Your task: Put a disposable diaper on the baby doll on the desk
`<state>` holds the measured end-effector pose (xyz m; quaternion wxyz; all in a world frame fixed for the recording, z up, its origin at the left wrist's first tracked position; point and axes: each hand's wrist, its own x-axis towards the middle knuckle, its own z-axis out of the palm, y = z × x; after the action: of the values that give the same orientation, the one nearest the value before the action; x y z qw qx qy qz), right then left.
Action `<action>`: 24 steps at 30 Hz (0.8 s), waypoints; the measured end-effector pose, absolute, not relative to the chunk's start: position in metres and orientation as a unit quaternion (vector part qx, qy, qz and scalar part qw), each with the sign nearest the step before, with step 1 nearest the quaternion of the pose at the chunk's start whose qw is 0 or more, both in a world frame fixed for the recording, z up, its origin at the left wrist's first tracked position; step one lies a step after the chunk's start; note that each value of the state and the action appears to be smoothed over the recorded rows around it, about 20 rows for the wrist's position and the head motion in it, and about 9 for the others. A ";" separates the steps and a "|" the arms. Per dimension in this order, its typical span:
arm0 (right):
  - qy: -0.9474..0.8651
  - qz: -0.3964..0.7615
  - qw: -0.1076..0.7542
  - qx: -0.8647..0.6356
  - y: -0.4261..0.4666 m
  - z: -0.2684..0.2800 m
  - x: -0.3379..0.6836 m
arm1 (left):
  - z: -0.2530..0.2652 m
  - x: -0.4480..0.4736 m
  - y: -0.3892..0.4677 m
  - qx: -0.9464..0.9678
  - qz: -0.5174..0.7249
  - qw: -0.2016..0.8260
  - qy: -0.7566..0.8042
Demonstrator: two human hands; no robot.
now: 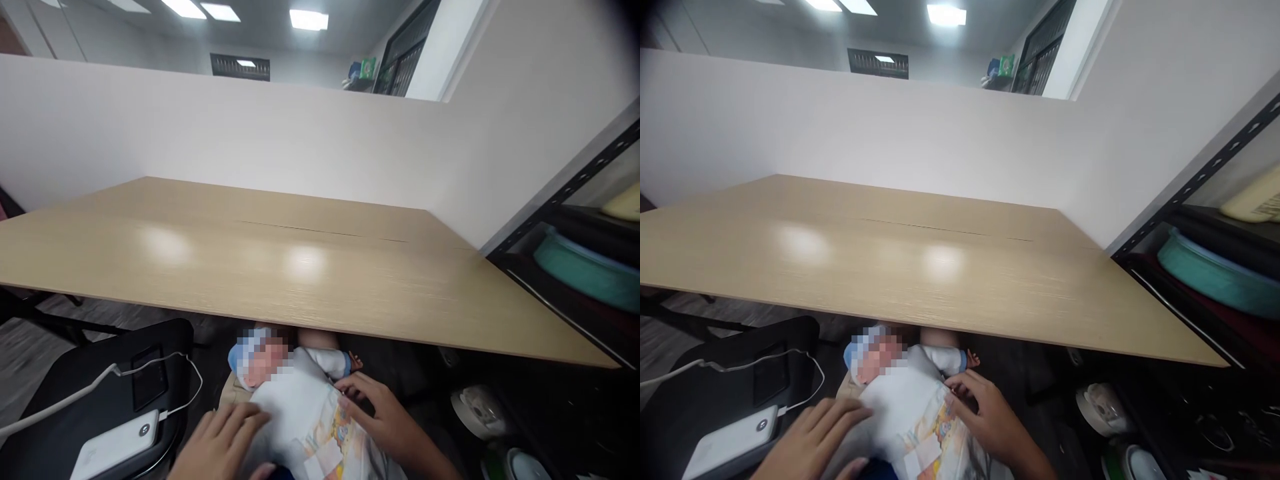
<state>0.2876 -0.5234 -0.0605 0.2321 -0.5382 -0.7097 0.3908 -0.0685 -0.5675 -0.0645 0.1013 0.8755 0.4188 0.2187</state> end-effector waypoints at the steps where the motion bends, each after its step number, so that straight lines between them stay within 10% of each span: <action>1: -0.700 0.396 0.234 -0.546 -0.527 -0.063 0.285 | -0.058 -0.054 -0.558 0.890 0.216 0.148 0.374; 6: -0.660 0.403 0.265 -0.576 -0.525 -0.085 0.285 | -0.041 0.016 -0.526 0.889 0.191 0.312 0.276; 24: -0.772 0.255 0.274 -0.514 -0.516 -0.070 0.276 | -0.059 -0.015 -0.543 0.890 0.200 0.359 0.198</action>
<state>0.2758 -0.5158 -0.0699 0.2737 -0.5135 -0.7723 0.2546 -0.0154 -0.5435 -0.0585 0.3589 0.8900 0.1978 0.1999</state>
